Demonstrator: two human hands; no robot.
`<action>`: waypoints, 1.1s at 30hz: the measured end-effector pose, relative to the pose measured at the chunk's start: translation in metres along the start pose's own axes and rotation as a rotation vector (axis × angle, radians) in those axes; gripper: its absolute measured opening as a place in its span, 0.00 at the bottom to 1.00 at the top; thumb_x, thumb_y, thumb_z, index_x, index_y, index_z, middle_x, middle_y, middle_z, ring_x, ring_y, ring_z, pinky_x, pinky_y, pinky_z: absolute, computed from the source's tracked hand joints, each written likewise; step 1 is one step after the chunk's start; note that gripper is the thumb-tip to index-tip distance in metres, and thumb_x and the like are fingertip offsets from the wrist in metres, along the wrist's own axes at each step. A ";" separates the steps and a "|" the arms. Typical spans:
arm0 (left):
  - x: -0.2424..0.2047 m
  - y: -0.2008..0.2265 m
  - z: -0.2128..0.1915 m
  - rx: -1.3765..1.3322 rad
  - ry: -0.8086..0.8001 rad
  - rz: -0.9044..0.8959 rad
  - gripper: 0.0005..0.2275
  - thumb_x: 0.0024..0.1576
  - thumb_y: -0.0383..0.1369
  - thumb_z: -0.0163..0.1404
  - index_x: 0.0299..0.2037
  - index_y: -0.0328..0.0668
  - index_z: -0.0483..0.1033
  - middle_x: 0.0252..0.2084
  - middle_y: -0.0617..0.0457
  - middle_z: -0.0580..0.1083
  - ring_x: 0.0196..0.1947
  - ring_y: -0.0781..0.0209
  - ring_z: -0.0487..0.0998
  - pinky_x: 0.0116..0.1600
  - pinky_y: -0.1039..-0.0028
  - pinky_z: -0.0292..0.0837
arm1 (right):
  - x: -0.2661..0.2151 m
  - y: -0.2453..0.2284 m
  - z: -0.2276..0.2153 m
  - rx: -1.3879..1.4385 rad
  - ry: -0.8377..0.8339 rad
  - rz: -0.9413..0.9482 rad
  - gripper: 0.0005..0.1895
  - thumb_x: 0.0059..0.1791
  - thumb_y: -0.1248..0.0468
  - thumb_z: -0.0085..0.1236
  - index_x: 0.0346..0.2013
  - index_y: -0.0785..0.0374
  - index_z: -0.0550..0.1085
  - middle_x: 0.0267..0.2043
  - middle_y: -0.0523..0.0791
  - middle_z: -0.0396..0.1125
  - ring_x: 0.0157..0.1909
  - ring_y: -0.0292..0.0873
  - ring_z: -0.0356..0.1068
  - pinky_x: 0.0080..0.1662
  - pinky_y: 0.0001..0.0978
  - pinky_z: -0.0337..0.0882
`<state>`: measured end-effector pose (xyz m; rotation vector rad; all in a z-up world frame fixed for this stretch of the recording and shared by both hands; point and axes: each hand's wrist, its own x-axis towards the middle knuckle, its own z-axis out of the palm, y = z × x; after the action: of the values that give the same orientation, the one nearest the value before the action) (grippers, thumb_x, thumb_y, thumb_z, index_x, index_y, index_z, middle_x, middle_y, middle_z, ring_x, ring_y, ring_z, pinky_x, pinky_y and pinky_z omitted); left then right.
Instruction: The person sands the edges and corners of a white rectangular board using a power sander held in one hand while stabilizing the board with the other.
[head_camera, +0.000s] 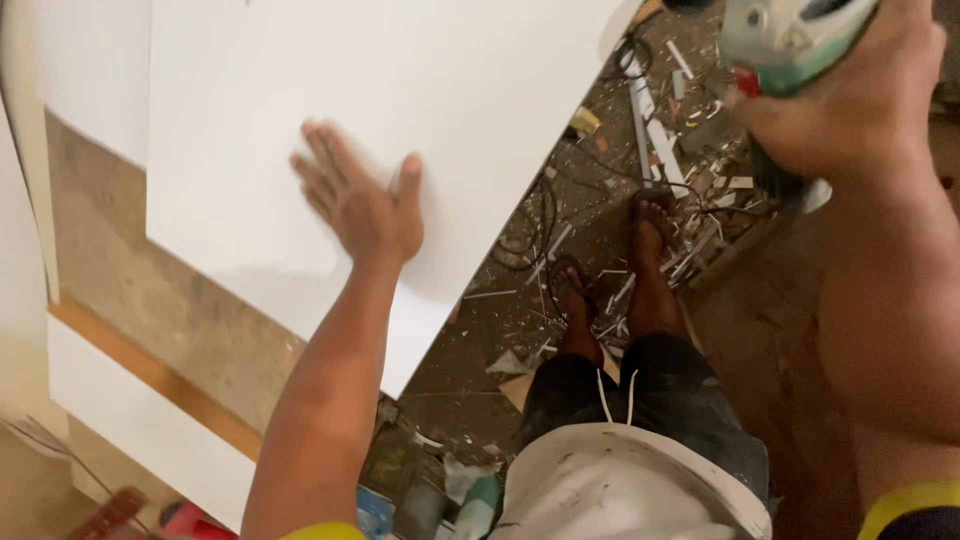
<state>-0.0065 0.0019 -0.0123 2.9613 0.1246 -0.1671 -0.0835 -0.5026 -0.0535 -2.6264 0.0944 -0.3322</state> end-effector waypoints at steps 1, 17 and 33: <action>0.003 0.006 -0.005 -0.014 -0.047 -0.005 0.53 0.69 0.74 0.33 0.92 0.39 0.35 0.95 0.48 0.33 0.93 0.26 0.26 0.91 0.29 0.28 | -0.004 -0.014 -0.006 0.061 0.010 0.052 0.46 0.55 0.56 0.96 0.74 0.78 0.73 0.61 0.61 0.80 0.58 0.64 0.86 0.50 0.54 0.83; 0.020 0.014 -0.002 -0.209 -0.097 0.012 0.47 0.72 0.70 0.24 0.92 0.44 0.34 0.96 0.44 0.35 0.93 0.34 0.21 0.91 0.33 0.20 | -0.127 -0.269 0.008 0.246 -0.754 0.559 0.65 0.41 0.65 0.82 0.88 0.42 0.56 0.66 0.52 0.79 0.60 0.62 0.82 0.56 0.58 0.86; 0.025 0.013 0.002 -0.110 -0.129 -0.004 0.45 0.73 0.68 0.23 0.93 0.47 0.33 0.95 0.53 0.30 0.93 0.34 0.23 0.90 0.34 0.20 | -0.160 -0.265 0.033 0.325 -0.726 0.162 0.55 0.41 0.61 0.80 0.81 0.51 0.62 0.67 0.50 0.74 0.60 0.62 0.77 0.53 0.58 0.80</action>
<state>0.0196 -0.0092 -0.0148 2.8315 0.1185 -0.3396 -0.2281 -0.2343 0.0104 -2.2414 0.0058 0.6119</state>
